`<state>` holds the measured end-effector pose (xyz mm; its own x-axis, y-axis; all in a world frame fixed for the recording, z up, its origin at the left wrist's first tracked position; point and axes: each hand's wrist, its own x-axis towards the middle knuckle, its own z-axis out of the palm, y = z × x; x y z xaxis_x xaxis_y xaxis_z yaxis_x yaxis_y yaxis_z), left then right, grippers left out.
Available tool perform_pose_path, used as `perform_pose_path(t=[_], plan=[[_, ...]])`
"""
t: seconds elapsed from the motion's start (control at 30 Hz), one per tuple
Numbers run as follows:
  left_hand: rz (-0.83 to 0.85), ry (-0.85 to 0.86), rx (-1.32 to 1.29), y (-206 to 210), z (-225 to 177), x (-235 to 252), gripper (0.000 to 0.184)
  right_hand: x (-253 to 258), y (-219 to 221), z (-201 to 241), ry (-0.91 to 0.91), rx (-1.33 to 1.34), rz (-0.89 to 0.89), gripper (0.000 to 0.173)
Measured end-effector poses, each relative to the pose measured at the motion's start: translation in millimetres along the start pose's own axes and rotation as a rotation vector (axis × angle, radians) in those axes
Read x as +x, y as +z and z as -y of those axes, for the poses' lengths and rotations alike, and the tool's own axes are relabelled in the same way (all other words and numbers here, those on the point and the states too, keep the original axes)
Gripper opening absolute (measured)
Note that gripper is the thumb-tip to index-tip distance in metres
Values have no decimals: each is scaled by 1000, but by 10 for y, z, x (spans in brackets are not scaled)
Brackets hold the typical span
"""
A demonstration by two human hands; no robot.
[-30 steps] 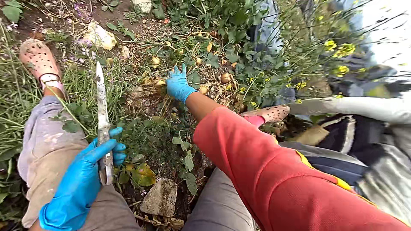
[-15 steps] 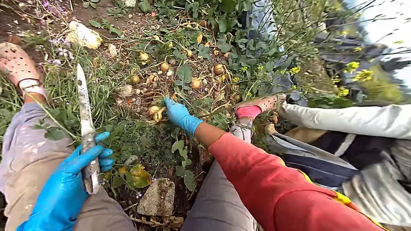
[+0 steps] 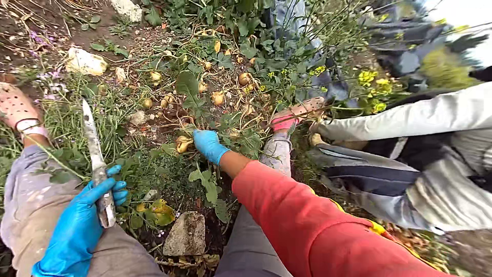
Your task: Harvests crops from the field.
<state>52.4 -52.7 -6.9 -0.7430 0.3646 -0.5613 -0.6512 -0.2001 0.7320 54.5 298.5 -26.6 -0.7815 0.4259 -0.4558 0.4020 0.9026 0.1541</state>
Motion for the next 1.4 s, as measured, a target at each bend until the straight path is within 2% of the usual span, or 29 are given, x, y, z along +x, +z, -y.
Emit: perform_pose_path(t=[0.13,0.2,0.27,0.33,0.37,0.43,0.5,0.6,0.7,0.83,1.03,1.17,1.3,1.4], plan=[[-15,6,17,-14,29,-25,35,-524,99,-304,-92,46,49,36],[-10,15,22,4,35,-40,36,-657,6,-444,-88,138,-32,34],[-9,26,39,21,42,-22,36,-501,-129,-601,-25,196,-163,31],[-22,18,84,39,76,9,35,-222,-254,-786,56,271,-208,42],[-35,10,107,50,93,22,34,-98,-304,-862,103,295,-184,43],[-83,-3,136,74,111,50,33,71,-330,-954,175,321,-124,34],[-121,-3,153,61,133,92,32,130,-322,-931,221,328,-53,35],[-152,-7,191,38,166,114,32,127,-218,-875,264,349,-58,38],[-138,-12,203,66,180,161,31,68,-59,-1033,293,416,-22,44],[-141,-11,233,100,241,176,30,-45,266,-1257,219,541,-19,53],[-168,-7,303,112,336,190,31,-295,612,-1125,292,692,-70,51],[-157,-8,384,162,366,195,33,-654,848,-1177,269,901,-147,56],[-113,2,451,164,439,140,37,-1325,988,-1397,291,1223,-383,43],[-81,10,496,160,449,60,39,-1920,994,-1713,333,1298,-472,40]])
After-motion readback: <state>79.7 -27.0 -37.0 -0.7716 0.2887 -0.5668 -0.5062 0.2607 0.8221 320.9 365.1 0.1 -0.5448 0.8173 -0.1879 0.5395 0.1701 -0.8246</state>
